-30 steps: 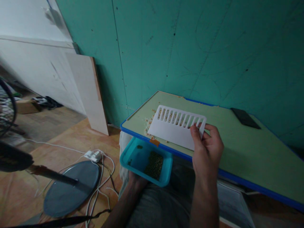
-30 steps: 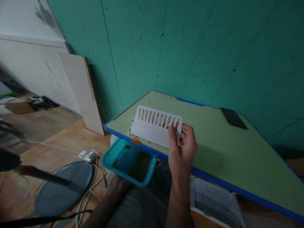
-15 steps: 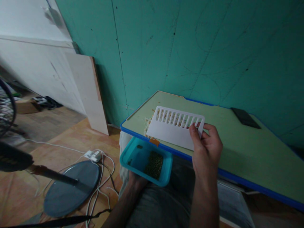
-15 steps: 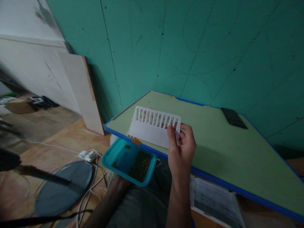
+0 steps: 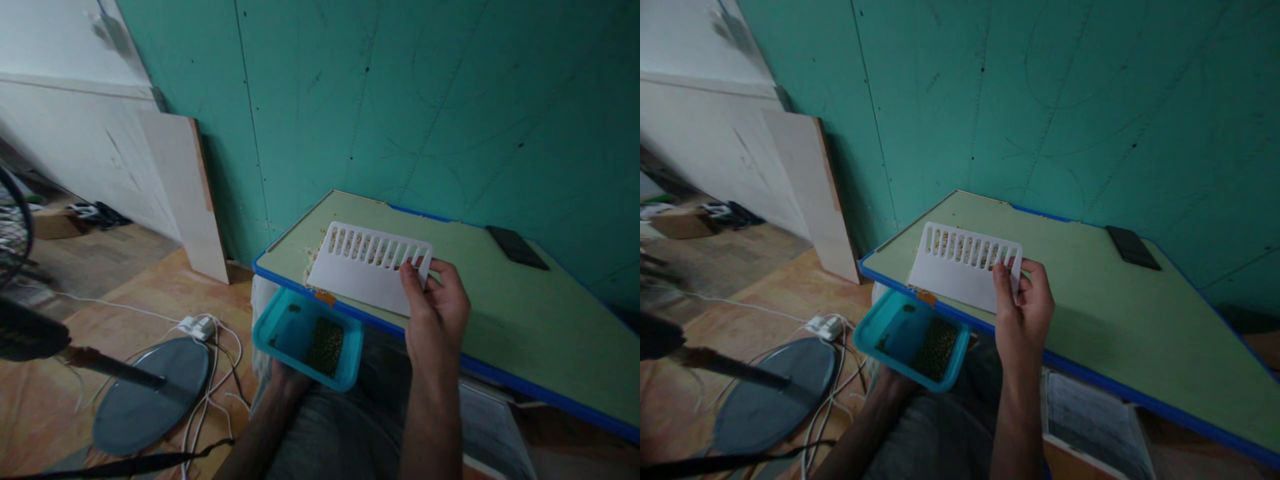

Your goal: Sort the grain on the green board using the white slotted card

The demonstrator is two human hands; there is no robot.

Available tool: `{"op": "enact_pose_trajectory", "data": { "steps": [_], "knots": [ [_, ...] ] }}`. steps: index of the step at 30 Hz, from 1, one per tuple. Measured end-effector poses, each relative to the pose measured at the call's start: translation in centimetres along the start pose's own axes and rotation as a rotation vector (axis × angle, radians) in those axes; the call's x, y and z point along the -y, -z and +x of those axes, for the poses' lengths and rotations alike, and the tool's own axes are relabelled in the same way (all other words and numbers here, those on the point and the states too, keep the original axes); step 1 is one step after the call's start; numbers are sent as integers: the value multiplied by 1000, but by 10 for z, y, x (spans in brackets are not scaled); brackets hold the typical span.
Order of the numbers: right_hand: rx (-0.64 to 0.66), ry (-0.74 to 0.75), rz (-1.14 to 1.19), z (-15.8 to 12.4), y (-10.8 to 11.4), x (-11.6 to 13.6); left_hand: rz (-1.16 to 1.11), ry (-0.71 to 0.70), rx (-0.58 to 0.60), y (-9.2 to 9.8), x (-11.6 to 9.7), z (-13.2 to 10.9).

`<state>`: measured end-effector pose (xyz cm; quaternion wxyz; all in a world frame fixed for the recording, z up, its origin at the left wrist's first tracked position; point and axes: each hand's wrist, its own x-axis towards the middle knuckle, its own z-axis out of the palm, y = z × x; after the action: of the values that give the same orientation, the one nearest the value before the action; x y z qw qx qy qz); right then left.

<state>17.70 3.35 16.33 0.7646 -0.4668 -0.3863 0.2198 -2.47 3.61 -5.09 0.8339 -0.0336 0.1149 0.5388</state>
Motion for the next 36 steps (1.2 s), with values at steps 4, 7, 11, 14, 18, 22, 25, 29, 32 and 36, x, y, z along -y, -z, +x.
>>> {"op": "enact_pose_trajectory", "data": {
  "steps": [4, 7, 11, 14, 18, 22, 25, 29, 32, 36],
  "knots": [
    [18, 10, -14, 0, 1, -2, 12, 1, -101, -3, -1, -2],
    [28, 21, -16, -1, 2, -3, 17, 0, -154, -6, -1, -3],
    [33, 35, -9, 0, 2, -5, 17, -1, -186, -14, -1, -5],
    [26, 51, -22, 1, 2, -5, 16, -7, -207, -20, 1, -8],
    [16, 64, -35, 2, 3, -6, 23, 8, -226, -24, 3, -8],
    [-12, 97, -77, 3, 3, -4, 29, 16, -239, -22, 5, -6],
    [-17, 100, -91, 3, 3, -3, 31, 10, -243, -20, 5, -5],
    [-16, 96, -73, 2, 2, -1, 24, -14, -228, -18, 6, -5],
    [-8, 96, -68, 0, 2, -1, 10, -33, -218, -18, 6, -4],
    [2, 123, -76, 0, 2, -1, -6, -44, -238, -20, 7, -4]
  ]
}}
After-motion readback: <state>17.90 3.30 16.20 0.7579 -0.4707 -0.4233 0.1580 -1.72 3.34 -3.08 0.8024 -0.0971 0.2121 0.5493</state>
